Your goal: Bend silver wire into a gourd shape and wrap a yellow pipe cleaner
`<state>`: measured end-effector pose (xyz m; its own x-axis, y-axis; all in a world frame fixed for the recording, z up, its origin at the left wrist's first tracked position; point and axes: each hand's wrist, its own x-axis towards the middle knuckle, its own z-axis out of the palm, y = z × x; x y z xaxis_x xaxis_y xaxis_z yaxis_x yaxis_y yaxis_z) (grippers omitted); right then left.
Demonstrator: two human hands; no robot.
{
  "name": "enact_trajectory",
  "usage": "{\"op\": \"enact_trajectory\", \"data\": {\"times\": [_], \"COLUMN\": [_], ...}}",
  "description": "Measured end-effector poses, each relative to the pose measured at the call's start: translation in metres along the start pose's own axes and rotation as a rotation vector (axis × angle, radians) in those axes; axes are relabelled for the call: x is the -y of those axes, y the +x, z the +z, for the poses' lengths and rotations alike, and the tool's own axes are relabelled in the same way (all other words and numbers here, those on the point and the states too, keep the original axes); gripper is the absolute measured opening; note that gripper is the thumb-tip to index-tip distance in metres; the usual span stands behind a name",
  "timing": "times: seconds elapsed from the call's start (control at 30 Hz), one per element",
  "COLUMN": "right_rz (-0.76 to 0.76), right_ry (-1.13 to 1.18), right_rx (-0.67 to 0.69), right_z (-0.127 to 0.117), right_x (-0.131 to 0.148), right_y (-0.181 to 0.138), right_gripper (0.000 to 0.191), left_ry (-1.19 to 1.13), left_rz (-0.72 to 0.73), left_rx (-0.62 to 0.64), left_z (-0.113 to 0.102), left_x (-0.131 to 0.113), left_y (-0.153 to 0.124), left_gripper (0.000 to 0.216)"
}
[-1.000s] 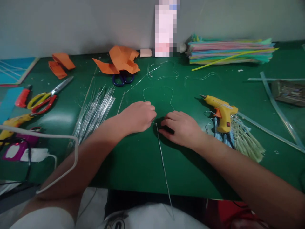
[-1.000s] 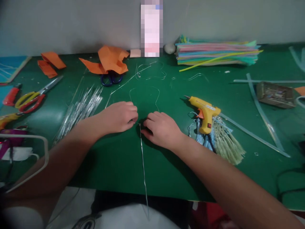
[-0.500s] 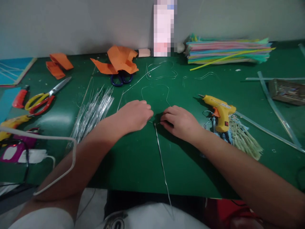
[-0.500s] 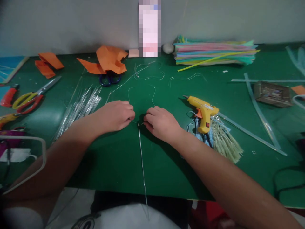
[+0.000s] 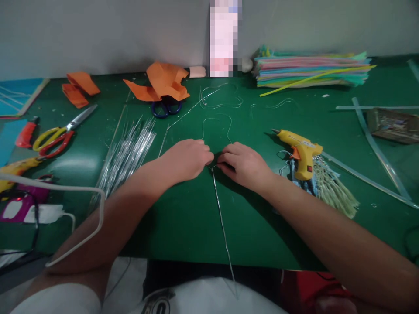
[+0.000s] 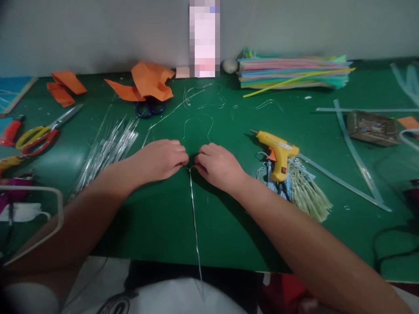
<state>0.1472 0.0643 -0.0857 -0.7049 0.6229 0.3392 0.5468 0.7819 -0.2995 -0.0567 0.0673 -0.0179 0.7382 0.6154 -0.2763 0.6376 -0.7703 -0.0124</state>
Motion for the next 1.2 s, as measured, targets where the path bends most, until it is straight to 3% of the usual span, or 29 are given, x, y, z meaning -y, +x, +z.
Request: {"op": "enact_trajectory", "data": {"times": [0.57, 0.8, 1.2], "right_rz": [0.016, 0.012, 0.007], "right_ry": [-0.064, -0.078, -0.077], "right_rx": [0.019, 0.013, 0.015], "right_z": [-0.0019, -0.0021, -0.0005], "right_x": [0.0019, 0.0031, 0.0036], "right_y": [-0.0019, -0.0018, -0.0008], "right_gripper": [0.017, 0.018, 0.018], "left_ry": [0.011, -0.002, -0.017], "left_rz": [-0.008, -0.032, -0.032], "left_rx": [-0.047, 0.003, -0.017], "left_z": [0.0005, -0.0018, 0.0000], "left_x": [-0.0027, -0.0041, -0.0026], "left_y": [0.0013, 0.0011, 0.0014], "left_gripper": [0.022, 0.021, 0.021]}}
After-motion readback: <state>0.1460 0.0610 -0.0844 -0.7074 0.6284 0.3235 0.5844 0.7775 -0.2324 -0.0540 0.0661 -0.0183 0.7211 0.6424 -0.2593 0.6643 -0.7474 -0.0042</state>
